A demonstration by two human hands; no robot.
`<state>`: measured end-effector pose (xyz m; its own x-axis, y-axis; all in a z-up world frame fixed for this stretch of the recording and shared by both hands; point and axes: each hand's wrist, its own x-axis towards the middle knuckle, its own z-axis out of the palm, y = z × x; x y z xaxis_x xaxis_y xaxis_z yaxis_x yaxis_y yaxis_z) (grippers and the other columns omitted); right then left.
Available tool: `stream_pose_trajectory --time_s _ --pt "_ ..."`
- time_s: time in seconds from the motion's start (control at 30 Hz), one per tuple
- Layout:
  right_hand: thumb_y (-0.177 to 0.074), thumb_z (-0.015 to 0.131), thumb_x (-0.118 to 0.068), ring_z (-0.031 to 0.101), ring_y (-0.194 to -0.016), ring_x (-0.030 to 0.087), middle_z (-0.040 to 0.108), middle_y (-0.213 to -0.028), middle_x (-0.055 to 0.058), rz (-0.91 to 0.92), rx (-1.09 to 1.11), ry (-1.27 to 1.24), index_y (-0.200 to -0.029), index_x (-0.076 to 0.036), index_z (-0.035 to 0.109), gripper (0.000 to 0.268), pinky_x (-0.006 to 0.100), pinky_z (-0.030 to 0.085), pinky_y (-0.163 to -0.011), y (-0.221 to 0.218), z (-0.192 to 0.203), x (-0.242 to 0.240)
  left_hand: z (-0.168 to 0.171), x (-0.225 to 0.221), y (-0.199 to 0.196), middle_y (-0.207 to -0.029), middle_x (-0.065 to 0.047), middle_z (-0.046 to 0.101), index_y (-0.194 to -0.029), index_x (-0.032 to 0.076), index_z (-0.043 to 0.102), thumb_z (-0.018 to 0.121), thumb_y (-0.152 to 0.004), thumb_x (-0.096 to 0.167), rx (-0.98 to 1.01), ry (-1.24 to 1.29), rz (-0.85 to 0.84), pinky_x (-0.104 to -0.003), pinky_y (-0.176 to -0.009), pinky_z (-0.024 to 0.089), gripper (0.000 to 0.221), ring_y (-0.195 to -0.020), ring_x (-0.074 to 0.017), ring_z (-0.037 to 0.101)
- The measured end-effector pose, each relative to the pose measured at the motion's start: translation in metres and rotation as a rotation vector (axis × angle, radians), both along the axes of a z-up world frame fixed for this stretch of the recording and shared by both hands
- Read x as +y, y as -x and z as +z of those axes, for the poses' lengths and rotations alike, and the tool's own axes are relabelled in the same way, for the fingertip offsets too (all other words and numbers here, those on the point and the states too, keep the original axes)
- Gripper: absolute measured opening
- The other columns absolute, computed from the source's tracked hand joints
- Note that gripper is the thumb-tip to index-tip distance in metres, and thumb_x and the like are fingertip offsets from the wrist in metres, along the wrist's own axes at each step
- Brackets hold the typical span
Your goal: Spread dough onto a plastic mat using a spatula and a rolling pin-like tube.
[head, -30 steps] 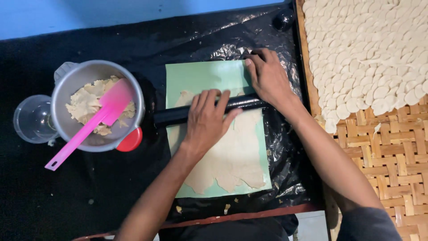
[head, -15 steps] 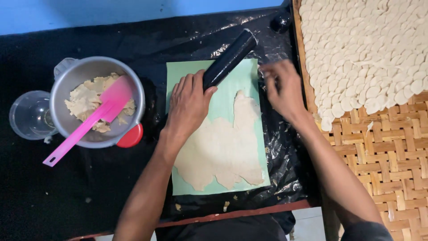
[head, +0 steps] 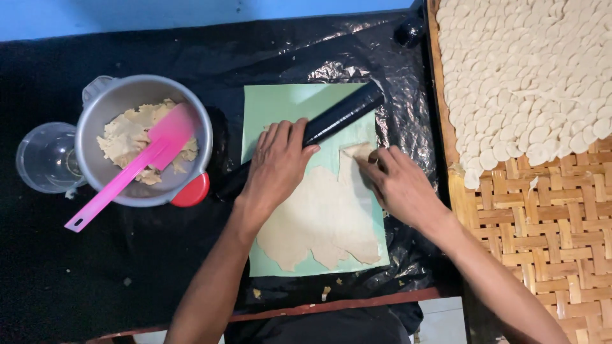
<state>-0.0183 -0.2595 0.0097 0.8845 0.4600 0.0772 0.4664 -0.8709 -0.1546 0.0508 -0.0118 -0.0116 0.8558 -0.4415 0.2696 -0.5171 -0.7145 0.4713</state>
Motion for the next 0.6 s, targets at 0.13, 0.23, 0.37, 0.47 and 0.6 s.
stream_pose_trajectory --time_s 0.13,0.23,0.37,0.47,0.6 --pt "-0.083 0.071 -0.009 0.058 -0.092 0.027 0.062 -0.1 0.011 -0.026 0.06 0.005 -0.136 -0.001 0.067 0.054 0.041 0.051 -0.08 0.02 -0.005 -0.003 -0.007 -0.013 0.007 -0.11 -0.015 0.06 -0.135 0.0 0.056 0.068 -0.095 0.03 -0.024 -0.029 -0.124 -0.044 -0.09 0.045 0.051 -0.104 -0.0303 0.057" --pt "-0.082 0.071 -0.009 0.06 -0.094 0.028 0.063 -0.101 0.01 -0.001 0.047 -0.09 -0.129 -0.006 0.07 0.047 0.041 0.052 -0.087 0.026 -0.006 -0.012 -0.011 -0.021 0.009 -0.107 -0.013 0.06 -0.134 0.002 0.058 0.071 -0.093 0.03 -0.083 -0.073 -0.158 -0.043 -0.09 0.044 0.051 -0.102 -0.0297 0.056" --pt "-0.082 0.068 -0.003 0.062 -0.098 0.031 0.062 -0.106 0.013 -0.126 0.009 -0.227 -0.125 -0.008 0.071 0.044 0.042 0.053 -0.087 0.019 0.002 -0.026 -0.004 -0.028 0.012 -0.106 -0.013 0.06 -0.133 0.001 0.06 0.07 -0.093 0.029 -0.131 -0.116 -0.191 -0.044 -0.089 0.044 0.05 -0.101 -0.0291 0.056" --pt "-0.091 0.067 -0.005 0.061 -0.11 0.036 0.062 -0.118 0.018 -0.198 -0.157 -0.289 -0.129 -0.006 0.067 0.039 0.044 0.051 -0.095 0.003 0.013 -0.026 0.0 -0.035 0.018 -0.105 -0.013 0.06 -0.132 0.002 0.061 0.069 -0.094 0.027 -0.178 -0.151 -0.213 -0.044 -0.09 0.044 0.047 -0.101 -0.0286 0.056" --pt "-0.098 0.066 -0.018 0.057 -0.127 0.042 0.057 -0.139 0.026 -0.18 -0.13 -0.235 -0.139 0.0 0.059 0.046 0.047 0.046 -0.107 -0.008 0.005 -0.022 -0.007 -0.041 0.031 -0.108 -0.013 0.061 -0.134 0.003 0.061 0.067 -0.094 0.024 -0.097 -0.177 -0.215 -0.045 -0.096 0.043 0.045 -0.106 -0.0283 0.056"
